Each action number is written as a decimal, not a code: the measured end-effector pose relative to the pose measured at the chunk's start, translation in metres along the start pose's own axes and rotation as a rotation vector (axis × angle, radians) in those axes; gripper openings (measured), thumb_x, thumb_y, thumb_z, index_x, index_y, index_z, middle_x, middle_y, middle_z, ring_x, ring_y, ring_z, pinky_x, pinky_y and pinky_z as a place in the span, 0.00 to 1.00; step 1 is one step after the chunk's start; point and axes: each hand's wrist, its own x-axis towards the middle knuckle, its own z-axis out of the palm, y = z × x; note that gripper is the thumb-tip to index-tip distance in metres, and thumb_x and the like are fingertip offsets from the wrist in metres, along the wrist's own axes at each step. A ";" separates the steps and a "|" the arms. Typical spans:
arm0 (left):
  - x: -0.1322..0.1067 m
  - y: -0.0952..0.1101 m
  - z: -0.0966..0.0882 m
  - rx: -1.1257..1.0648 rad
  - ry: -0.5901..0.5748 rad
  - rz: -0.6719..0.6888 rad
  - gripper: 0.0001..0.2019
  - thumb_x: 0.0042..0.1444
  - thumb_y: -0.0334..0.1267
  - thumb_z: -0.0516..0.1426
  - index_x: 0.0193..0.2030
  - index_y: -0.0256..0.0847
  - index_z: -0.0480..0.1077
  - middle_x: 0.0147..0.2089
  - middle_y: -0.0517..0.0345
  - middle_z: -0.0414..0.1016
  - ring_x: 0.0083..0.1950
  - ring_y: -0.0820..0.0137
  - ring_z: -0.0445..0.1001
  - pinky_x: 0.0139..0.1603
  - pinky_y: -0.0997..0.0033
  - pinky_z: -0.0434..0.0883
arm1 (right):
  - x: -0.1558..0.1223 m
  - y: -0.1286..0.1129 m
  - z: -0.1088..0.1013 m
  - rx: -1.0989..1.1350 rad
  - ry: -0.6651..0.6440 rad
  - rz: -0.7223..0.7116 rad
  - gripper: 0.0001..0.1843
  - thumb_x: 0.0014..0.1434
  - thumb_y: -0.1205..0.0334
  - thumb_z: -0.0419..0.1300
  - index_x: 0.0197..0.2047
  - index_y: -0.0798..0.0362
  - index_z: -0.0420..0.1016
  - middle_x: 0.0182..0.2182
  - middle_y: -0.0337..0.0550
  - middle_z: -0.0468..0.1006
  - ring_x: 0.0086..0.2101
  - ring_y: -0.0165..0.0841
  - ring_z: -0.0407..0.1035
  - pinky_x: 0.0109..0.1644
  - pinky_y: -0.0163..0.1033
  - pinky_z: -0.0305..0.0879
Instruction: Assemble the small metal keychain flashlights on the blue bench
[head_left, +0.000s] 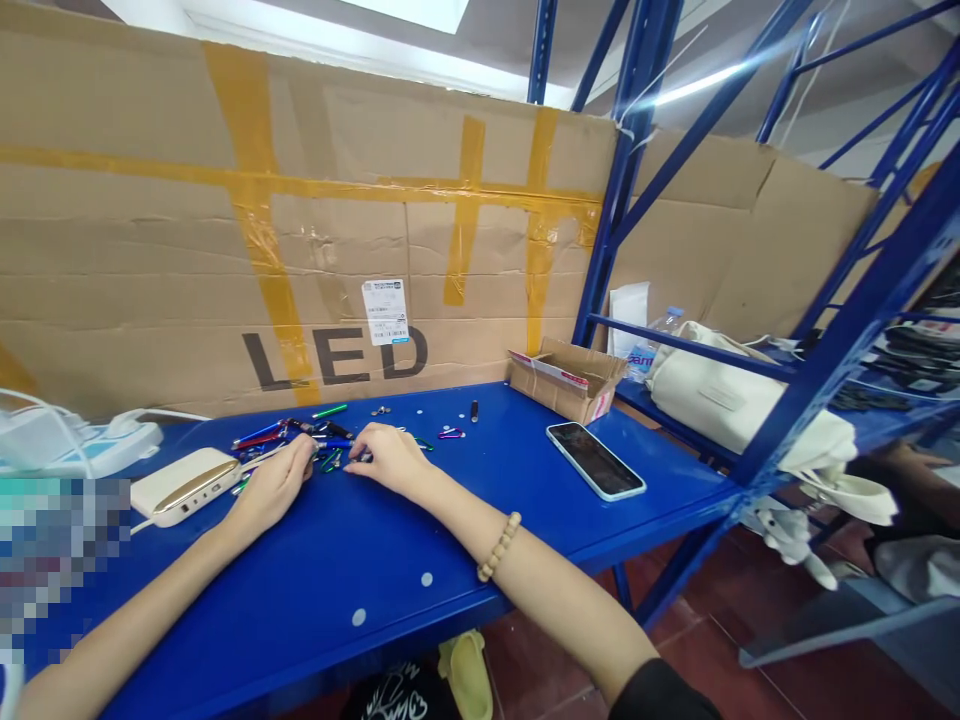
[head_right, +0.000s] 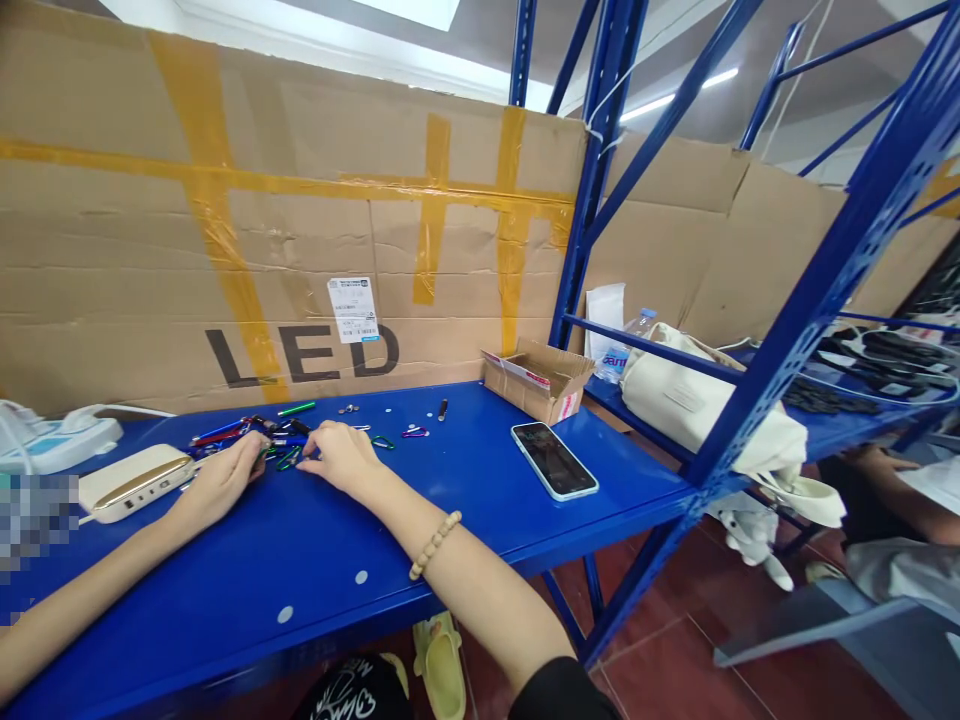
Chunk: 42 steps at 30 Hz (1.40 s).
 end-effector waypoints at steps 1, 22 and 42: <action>0.000 0.002 -0.001 0.016 0.003 -0.003 0.19 0.58 0.52 0.37 0.30 0.41 0.57 0.23 0.61 0.62 0.25 0.70 0.63 0.32 0.74 0.59 | 0.000 -0.001 -0.003 0.022 0.014 0.031 0.09 0.51 0.59 0.63 0.34 0.53 0.72 0.36 0.38 0.72 0.36 0.28 0.67 0.37 0.31 0.60; 0.023 0.121 0.066 -0.933 -0.126 -0.303 0.25 0.46 0.62 0.52 0.33 0.39 0.56 0.22 0.66 0.52 0.20 0.81 0.52 0.18 0.84 0.51 | -0.041 0.046 -0.055 0.216 0.175 -0.080 0.10 0.49 0.64 0.64 0.37 0.57 0.75 0.29 0.40 0.72 0.29 0.24 0.65 0.33 0.28 0.58; 0.009 0.127 0.051 -1.257 -0.240 -0.322 0.24 0.42 0.53 0.61 0.30 0.38 0.54 0.21 0.67 0.49 0.22 0.81 0.49 0.20 0.83 0.51 | -0.080 0.017 -0.076 0.096 -0.007 -0.159 0.18 0.56 0.63 0.56 0.51 0.53 0.67 0.44 0.45 0.67 0.43 0.31 0.64 0.45 0.36 0.63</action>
